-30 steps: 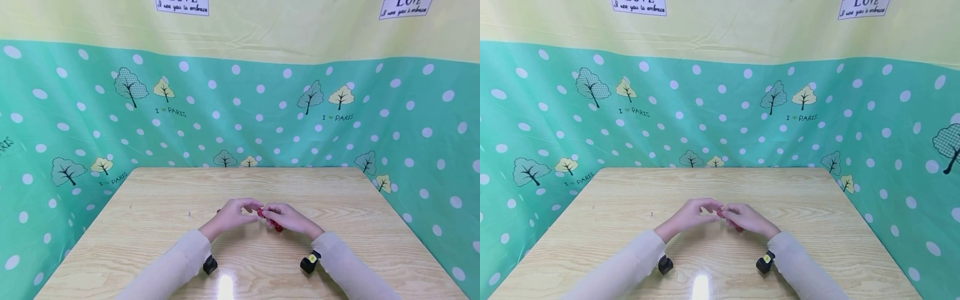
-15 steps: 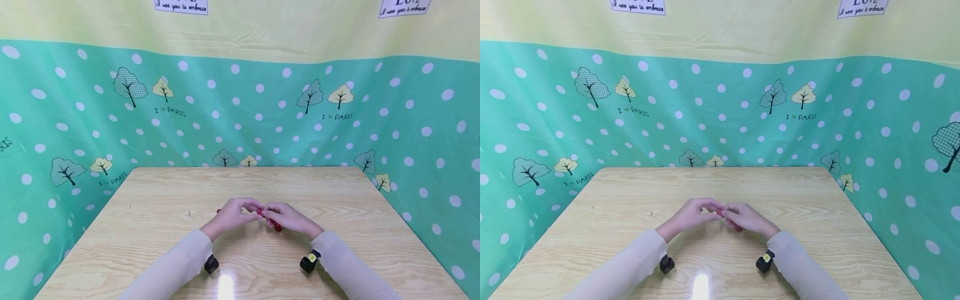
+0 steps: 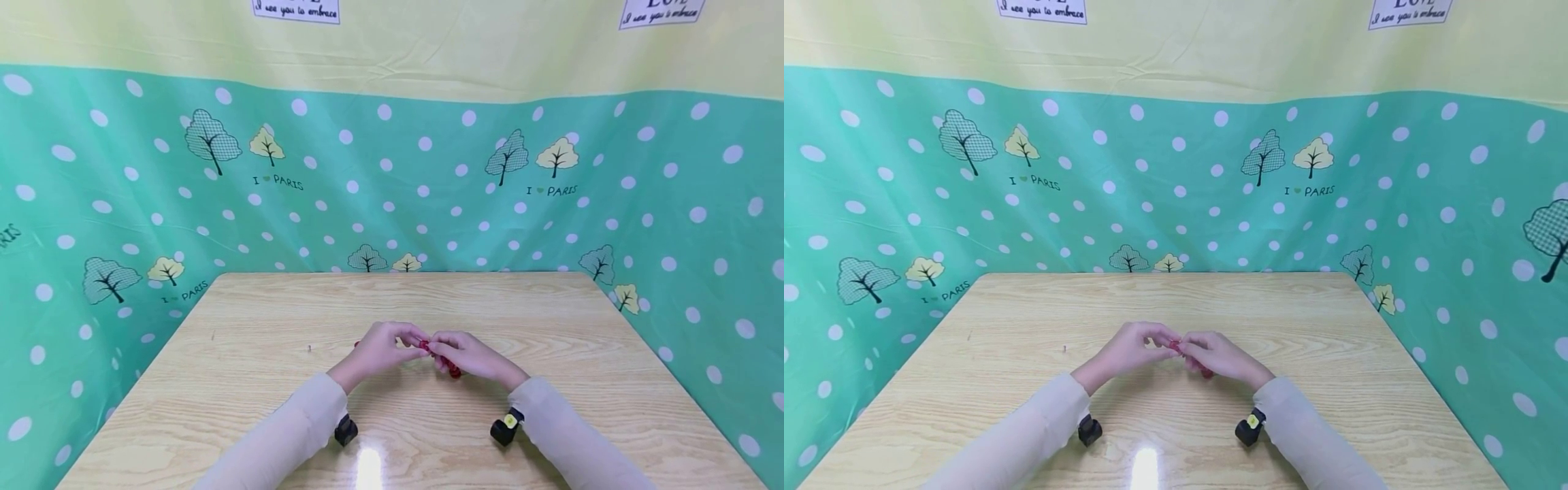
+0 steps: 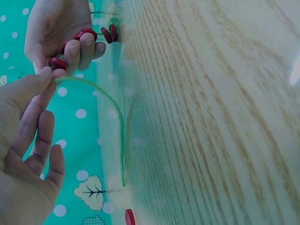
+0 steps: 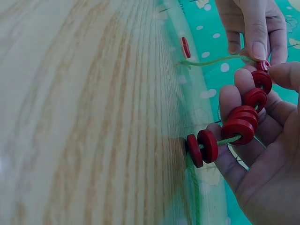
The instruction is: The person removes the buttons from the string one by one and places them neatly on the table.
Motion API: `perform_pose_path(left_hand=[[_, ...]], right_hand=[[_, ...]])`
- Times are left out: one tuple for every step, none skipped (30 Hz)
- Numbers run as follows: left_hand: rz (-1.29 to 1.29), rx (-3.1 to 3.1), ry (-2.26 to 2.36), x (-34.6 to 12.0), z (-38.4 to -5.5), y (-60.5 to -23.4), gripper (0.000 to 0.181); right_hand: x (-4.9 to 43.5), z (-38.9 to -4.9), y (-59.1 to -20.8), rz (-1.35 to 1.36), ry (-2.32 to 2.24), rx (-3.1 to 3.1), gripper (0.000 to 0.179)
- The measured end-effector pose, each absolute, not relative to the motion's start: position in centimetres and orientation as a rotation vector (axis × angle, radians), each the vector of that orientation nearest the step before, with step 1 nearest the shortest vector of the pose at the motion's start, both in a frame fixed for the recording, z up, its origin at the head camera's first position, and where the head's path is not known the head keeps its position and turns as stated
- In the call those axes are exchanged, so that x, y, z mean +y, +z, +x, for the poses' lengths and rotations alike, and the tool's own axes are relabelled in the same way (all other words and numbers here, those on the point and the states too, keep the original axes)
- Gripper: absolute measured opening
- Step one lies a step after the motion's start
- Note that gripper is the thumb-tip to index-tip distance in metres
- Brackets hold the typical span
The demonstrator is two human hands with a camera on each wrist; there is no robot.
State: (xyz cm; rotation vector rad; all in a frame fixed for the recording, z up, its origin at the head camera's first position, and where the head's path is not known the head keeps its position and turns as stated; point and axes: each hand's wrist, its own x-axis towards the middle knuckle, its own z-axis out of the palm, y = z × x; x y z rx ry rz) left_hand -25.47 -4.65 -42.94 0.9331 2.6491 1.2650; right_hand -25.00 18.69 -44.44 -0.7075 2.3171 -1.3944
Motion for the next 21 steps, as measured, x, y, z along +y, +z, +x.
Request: perform_pose_path(left_hand=[[0.932, 2.651, 1.262, -4.7, -25.5, -42.9, 0.018], [0.931, 2.653, 1.263, -4.7, -25.4, -42.9, 0.018], [0.932, 2.654, 1.264, -4.7, -25.4, -42.9, 0.018], [0.933, 2.651, 1.269, -4.7, -25.4, -42.8, 0.019], [0.933, 2.648, 1.275, -4.8, -25.4, -42.8, 0.019], [0.936, 2.644, 1.281, -4.8, -25.4, -42.8, 0.019], [0.936, 2.643, 1.285, -4.8, -25.4, -42.8, 0.019], [0.934, 2.639, 1.292, -4.9, -25.4, -42.7, 0.020], [0.931, 2.635, 1.297, -4.9, -25.4, -42.7, 0.020], [0.927, 2.634, 1.302, -5.0, -25.4, -42.7, 0.019], [0.918, 2.636, 1.304, -5.0, -25.4, -42.7, 0.019], [0.909, 2.638, 1.308, -5.1, -25.4, -42.6, 0.018], [0.899, 2.640, 1.313, -5.1, -25.4, -42.6, 0.018], [0.886, 2.640, 1.319, -5.2, -25.3, -42.5, 0.018], [0.874, 2.644, 1.322, -5.3, -25.3, -42.4, 0.018], [0.866, 2.649, 1.323, -5.4, -25.3, -42.4, 0.018], [0.858, 2.653, 1.322, -5.4, -25.4, -42.4, 0.019], [0.856, 2.654, 1.325, -5.5, -25.4, -42.4, 0.020], [0.858, 2.658, 1.326, -5.6, -25.4, -42.4, 0.021], [0.858, 2.662, 1.324, -5.6, -25.4, -42.4, 0.022], [0.865, 2.664, 1.325, -5.7, -25.5, -42.5, 0.023]], right_hand=[[18.7, -25.0, -44.5, -0.709, -1.394, 2.315, 0.042], [18.7, -25.0, -44.5, -0.717, -1.392, 2.316, 0.042], [18.8, -25.0, -44.5, -0.720, -1.390, 2.315, 0.043], [18.8, -25.0, -44.5, -0.722, -1.390, 2.312, 0.043], [18.8, -25.0, -44.5, -0.726, -1.389, 2.311, 0.043], [18.8, -25.0, -44.5, -0.728, -1.388, 2.310, 0.043], [18.8, -24.9, -44.5, -0.729, -1.387, 2.310, 0.042], [18.8, -24.9, -44.4, -0.735, -1.384, 2.312, 0.040], [18.8, -24.9, -44.5, -0.737, -1.382, 2.311, 0.037], [18.8, -24.9, -44.5, -0.743, -1.378, 2.312, 0.035], [18.9, -24.9, -44.5, -0.754, -1.373, 2.313, 0.032], [18.9, -24.9, -44.6, -0.761, -1.367, 2.317, 0.029], [18.9, -24.9, -44.6, -0.768, -1.364, 2.317, 0.027], [18.9, -24.9, -44.7, -0.777, -1.357, 2.320, 0.026], [19.0, -24.9, -44.7, -0.782, -1.354, 2.320, 0.026], [19.0, -24.9, -44.8, -0.786, -1.350, 2.324, 0.026], [19.0, -24.9, -44.8, -0.790, -1.347, 2.326, 0.026], [19.0, -24.9, -44.8, -0.789, -1.344, 2.329, 0.026], [19.0, -24.9, -44.8, -0.789, -1.345, 2.329, 0.027], [19.0, -24.9, -44.8, -0.788, -1.344, 2.331, 0.028], [19.0, -24.9, -44.8, -0.786, -1.345, 2.332, 0.028]])
